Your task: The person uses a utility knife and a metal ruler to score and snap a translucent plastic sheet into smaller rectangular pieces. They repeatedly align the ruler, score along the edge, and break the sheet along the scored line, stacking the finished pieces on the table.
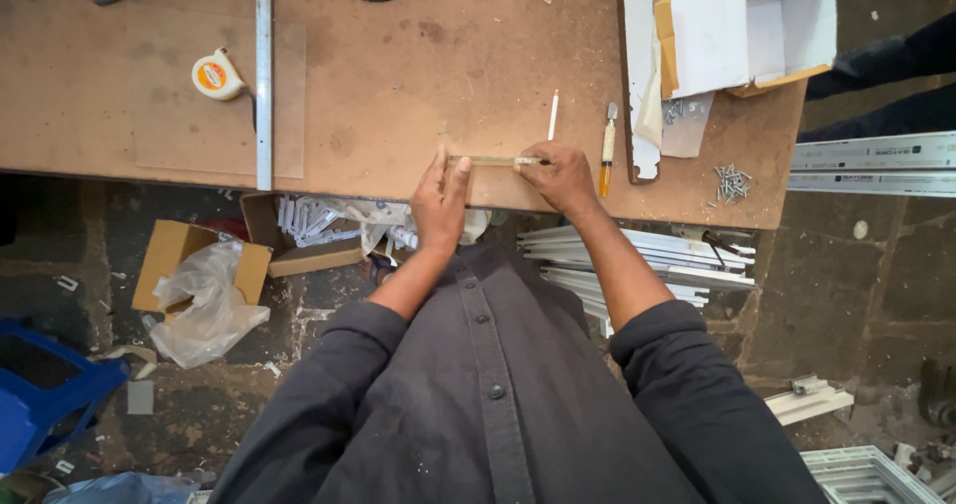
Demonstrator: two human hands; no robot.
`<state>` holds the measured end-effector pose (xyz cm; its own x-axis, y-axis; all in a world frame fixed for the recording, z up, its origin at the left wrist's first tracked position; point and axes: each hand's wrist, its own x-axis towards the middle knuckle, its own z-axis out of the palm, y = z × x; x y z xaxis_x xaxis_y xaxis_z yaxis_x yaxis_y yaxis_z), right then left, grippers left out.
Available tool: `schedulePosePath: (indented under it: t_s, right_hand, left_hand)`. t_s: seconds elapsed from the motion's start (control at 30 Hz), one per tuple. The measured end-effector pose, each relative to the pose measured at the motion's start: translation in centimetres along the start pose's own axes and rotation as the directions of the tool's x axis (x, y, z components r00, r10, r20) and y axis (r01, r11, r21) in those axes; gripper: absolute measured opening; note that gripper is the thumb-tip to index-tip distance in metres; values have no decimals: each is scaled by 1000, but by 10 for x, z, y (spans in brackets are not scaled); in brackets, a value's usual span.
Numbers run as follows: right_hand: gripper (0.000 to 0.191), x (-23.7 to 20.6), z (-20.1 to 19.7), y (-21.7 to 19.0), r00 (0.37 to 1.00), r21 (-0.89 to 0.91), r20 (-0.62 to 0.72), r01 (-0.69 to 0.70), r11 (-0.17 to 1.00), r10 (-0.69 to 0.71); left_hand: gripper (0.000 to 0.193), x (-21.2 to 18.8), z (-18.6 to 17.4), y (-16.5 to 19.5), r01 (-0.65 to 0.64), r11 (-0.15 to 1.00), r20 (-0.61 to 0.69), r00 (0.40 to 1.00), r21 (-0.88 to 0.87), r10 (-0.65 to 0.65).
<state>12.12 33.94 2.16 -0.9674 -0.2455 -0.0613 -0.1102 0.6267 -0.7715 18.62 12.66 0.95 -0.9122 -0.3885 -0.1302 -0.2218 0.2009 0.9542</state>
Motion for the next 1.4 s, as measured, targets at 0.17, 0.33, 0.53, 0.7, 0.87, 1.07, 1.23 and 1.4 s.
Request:
schedulePosePath:
  t_s: [0.17, 0.33, 0.53, 0.7, 0.87, 1.07, 1.23, 1.4]
  right_hand:
    - [21, 1, 1, 2, 1000, -6, 7, 7, 1000, -7]
    - [20, 2, 2, 1, 1000, 14, 7, 29, 1000, -29]
    - [21, 0, 0, -2, 998, -6, 0, 60, 998, -60]
    - [22, 0, -1, -1, 1000, -13, 13, 25, 1000, -24]
    - [20, 1, 0, 3, 999, -4, 9, 45, 999, -45]
    - [22, 0, 0, 6, 996, -29, 5, 90, 996, -90]
    - [23, 3, 0, 4, 998, -24, 41, 42, 999, -41]
    - [41, 11, -10, -11, 984, 24, 52, 170, 985, -171]
  left_hand:
    - [58, 2, 7, -3, 62, 995, -19, 998, 84, -60]
    - [56, 3, 8, -4, 19, 997, -29, 999, 81, -17]
    - [56, 2, 11, -3, 69, 997, -40, 997, 43, -67]
    - [56, 2, 13, -1, 126, 992, -59, 990, 9, -126]
    - [57, 2, 15, 1, 130, 991, -67, 990, 33, -127]
    - [56, 2, 15, 4, 146, 989, -59, 988, 35, -144]
    - [55, 4, 15, 4, 158, 987, -55, 986, -19, -159]
    - [55, 5, 16, 0, 154, 987, -50, 987, -49, -156]
